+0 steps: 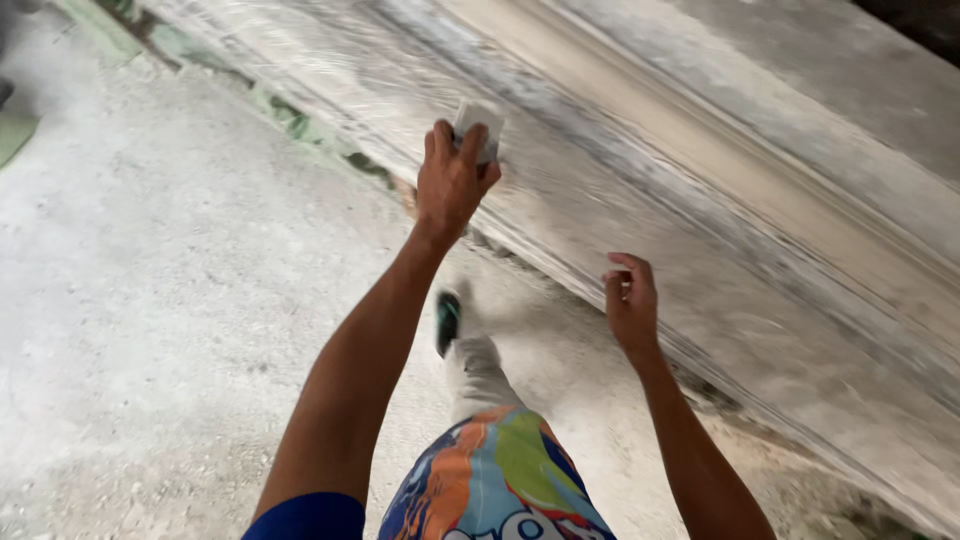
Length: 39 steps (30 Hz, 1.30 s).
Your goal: The person spreads wet gypsum slurry along long decorative molding strips and presses handfuls of white fiberglass strands into the wet coating. They then smooth the coated surface by hand, scoop more slurry from a bucket, and continue smoothing the strips.
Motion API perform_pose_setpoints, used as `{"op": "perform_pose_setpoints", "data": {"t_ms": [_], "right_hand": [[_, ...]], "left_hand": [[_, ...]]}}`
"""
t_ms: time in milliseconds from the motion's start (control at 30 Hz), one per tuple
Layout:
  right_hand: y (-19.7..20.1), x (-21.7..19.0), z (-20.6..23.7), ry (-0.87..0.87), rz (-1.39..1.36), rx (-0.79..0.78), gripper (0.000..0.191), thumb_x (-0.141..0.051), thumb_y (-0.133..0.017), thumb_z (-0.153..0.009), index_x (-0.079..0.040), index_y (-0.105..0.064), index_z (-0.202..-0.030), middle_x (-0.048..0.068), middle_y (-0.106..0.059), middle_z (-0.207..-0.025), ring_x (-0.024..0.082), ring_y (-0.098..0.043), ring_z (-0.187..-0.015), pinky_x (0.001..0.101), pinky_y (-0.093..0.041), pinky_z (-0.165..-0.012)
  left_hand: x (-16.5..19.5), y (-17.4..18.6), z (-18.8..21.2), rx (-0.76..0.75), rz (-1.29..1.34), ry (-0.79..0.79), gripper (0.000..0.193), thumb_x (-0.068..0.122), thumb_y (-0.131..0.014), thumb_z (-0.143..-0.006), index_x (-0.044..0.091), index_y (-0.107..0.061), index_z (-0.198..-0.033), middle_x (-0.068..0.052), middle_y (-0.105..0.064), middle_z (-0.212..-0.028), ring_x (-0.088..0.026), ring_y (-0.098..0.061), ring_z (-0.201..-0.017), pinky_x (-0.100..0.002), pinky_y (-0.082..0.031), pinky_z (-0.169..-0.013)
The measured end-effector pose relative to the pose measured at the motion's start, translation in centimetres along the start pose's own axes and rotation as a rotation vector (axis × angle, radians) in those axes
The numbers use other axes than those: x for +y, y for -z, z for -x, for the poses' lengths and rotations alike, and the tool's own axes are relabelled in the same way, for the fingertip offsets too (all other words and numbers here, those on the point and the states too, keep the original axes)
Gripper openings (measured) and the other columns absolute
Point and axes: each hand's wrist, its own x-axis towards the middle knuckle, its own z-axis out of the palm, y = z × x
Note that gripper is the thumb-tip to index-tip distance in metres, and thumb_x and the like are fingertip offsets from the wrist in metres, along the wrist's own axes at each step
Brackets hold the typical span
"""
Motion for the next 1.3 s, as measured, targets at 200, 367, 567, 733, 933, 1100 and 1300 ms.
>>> {"op": "perform_pose_setpoints", "data": {"t_ms": [200,367,567,733,933,1100,1300], "right_hand": [[-15.9,-5.9,-10.2,0.213,0.135,0.046,0.020,-0.009,-0.055,-0.108,-0.002,-0.060,-0.126,0.014,-0.061,-0.126,0.019,-0.066,-0.103,0.0304,-0.055,-0.081],[-31.4,-13.2,-22.9,0.346,0.214,-0.089,0.022,-0.007,-0.055,-0.103,-0.007,-0.063,-0.123,0.016,-0.060,-0.127,0.030,-0.061,-0.115,0.0402,-0.054,-0.088],[-44.7,-21.7,-35.0,0.367,0.178,-0.227,0.021,-0.010,-0.058,-0.102,-0.008,-0.063,-0.122,0.014,-0.061,-0.127,0.031,-0.059,-0.116,0.0416,-0.053,-0.090],[-53.8,-24.7,-40.1,0.315,0.208,-0.199,0.025,-0.009,-0.056,-0.103,-0.008,-0.063,-0.127,0.014,-0.061,-0.130,0.030,-0.060,-0.118,0.0409,-0.054,-0.091],[-65.8,-28.7,-44.8,0.191,0.246,-0.109,0.028,-0.013,-0.057,-0.104,-0.006,-0.061,-0.131,0.015,-0.060,-0.132,0.026,-0.064,-0.111,0.0354,-0.056,-0.074],[-76.1,-35.7,-51.0,0.084,0.156,-0.035,0.025,-0.014,-0.056,-0.105,-0.006,-0.062,-0.129,0.013,-0.062,-0.131,0.023,-0.064,-0.116,0.0339,-0.056,-0.078],[-81.6,-39.5,-52.7,-0.052,-0.130,0.020,0.028,-0.015,-0.055,-0.107,-0.003,-0.057,-0.132,0.010,-0.064,-0.129,0.020,-0.063,-0.119,0.0321,-0.051,-0.094]], "left_hand": [[-22.2,7.3,-10.4,0.079,-0.226,-0.142,0.059,0.015,-0.090,-0.073,0.009,-0.065,-0.126,-0.021,-0.051,-0.115,-0.037,-0.057,-0.100,-0.043,-0.060,-0.065],[-37.7,12.6,-18.9,0.059,-0.218,-0.068,0.057,0.013,-0.088,-0.075,0.008,-0.067,-0.127,-0.021,-0.055,-0.116,-0.035,-0.058,-0.101,-0.042,-0.061,-0.070],[-47.9,15.2,-25.8,-0.068,-0.162,0.093,0.061,0.018,-0.091,-0.069,0.010,-0.068,-0.125,-0.024,-0.057,-0.118,-0.039,-0.061,-0.104,-0.044,-0.061,-0.073],[-59.6,17.8,-30.1,-0.131,-0.109,0.158,0.057,0.021,-0.086,-0.077,0.011,-0.067,-0.130,-0.025,-0.055,-0.125,-0.035,-0.064,-0.103,-0.041,-0.064,-0.074],[-77.1,22.9,-37.3,-0.069,-0.147,0.138,0.042,0.024,-0.082,-0.093,0.013,-0.068,-0.131,-0.027,-0.056,-0.124,-0.037,-0.065,-0.102,-0.042,-0.063,-0.068],[-92.4,32.3,-47.5,0.112,0.161,0.149,0.050,0.020,-0.080,-0.089,0.014,-0.066,-0.137,-0.023,-0.058,-0.123,-0.033,-0.068,-0.099,-0.043,-0.060,-0.088],[-105.4,34.9,-55.9,0.097,-0.066,0.207,0.047,0.023,-0.080,-0.087,0.015,-0.067,-0.132,-0.025,-0.056,-0.126,-0.041,-0.064,-0.108,-0.047,-0.056,-0.094]]}}
